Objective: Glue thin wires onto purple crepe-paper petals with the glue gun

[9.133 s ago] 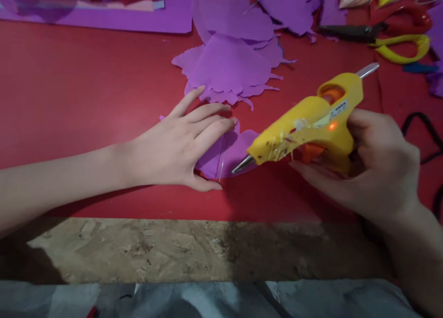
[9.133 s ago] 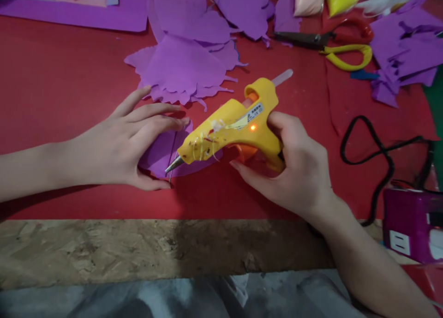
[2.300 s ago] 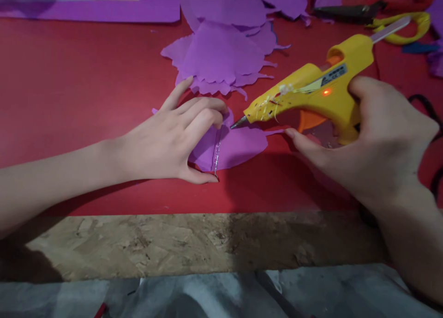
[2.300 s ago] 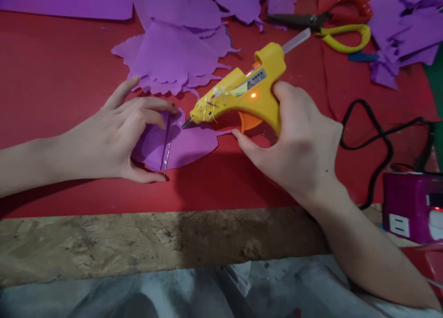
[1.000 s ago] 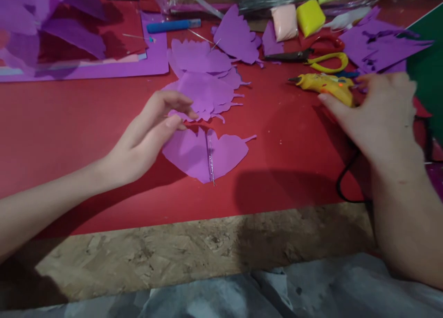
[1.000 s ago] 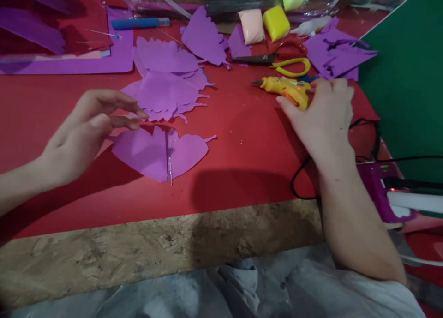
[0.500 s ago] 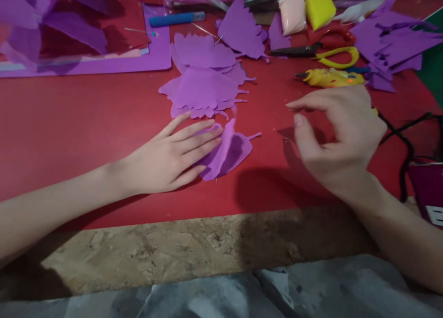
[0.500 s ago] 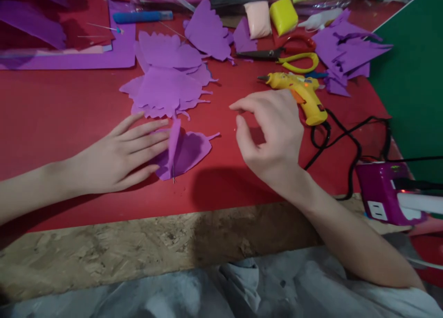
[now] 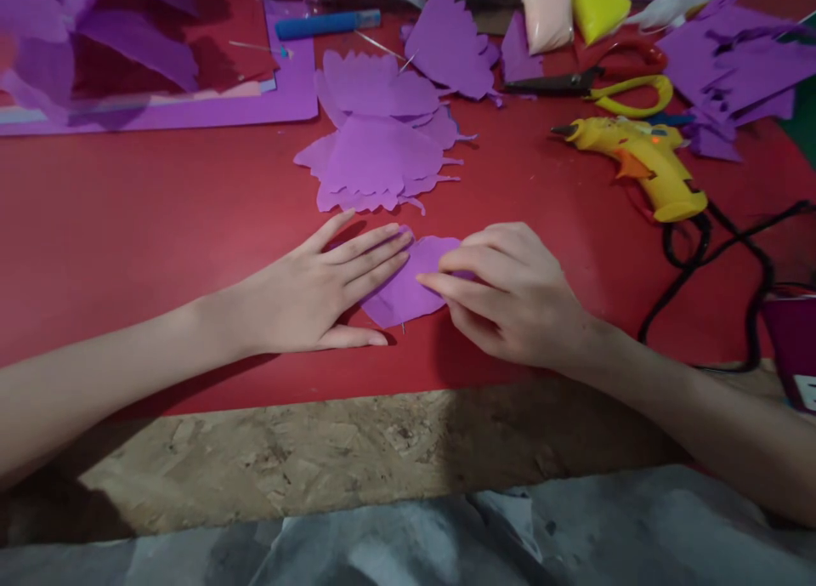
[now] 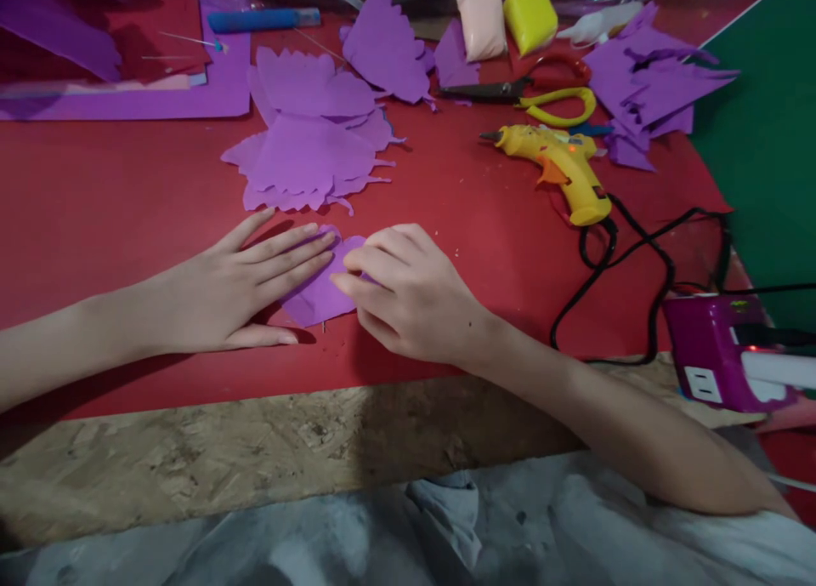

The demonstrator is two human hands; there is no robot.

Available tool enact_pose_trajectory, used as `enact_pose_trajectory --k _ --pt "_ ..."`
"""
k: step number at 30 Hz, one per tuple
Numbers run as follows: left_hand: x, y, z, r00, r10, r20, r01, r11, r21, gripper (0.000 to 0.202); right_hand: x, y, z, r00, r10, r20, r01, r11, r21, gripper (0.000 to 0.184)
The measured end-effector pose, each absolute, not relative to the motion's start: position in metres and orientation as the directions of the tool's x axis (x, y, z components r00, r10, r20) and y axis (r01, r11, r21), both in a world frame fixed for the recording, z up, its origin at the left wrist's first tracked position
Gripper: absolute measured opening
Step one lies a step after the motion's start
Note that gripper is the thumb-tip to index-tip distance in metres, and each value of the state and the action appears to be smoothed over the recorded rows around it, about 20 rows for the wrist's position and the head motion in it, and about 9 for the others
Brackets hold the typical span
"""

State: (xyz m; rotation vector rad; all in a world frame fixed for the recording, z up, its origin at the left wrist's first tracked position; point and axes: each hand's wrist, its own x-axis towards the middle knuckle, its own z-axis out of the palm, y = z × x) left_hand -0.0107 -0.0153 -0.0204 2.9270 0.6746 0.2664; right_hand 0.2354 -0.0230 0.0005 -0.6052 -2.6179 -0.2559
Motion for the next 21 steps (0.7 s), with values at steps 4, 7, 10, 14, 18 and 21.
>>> enact_pose_trajectory --k 4,7,10,14,18,21 --pt "-0.011 -0.016 -0.021 0.892 0.426 0.153 0.411 -0.903 0.125 0.067 0.24 -0.02 -0.009 -0.804 0.467 0.368 0.512 0.858 0.029 0.033" --pt "-0.01 -0.018 -0.02 0.891 0.425 0.158 0.414 -0.905 0.102 0.061 0.24 -0.02 -0.013 -0.77 0.501 0.394 0.531 0.846 -0.037 0.032" --pt "-0.01 -0.02 -0.02 0.892 0.42 0.168 0.404 -0.907 0.121 0.058 0.239 -0.019 -0.016 -0.755 0.484 0.442 0.517 0.854 -0.053 0.028" --pt "-0.009 -0.019 -0.021 0.899 0.408 0.16 0.393 -0.912 0.121 0.055 0.238 -0.019 -0.017 -0.755 0.497 0.428 0.526 0.849 -0.057 0.029" --pt "-0.008 -0.019 -0.02 0.908 0.378 0.179 0.363 -0.925 0.114 0.057 0.239 -0.019 -0.017 -0.754 0.53 0.388 0.549 0.833 -0.071 0.032" --pt "-0.009 -0.019 -0.017 0.907 0.355 0.226 0.336 -0.934 0.117 0.054 0.239 -0.02 -0.017 -0.752 0.515 0.411 0.541 0.839 -0.061 0.031"
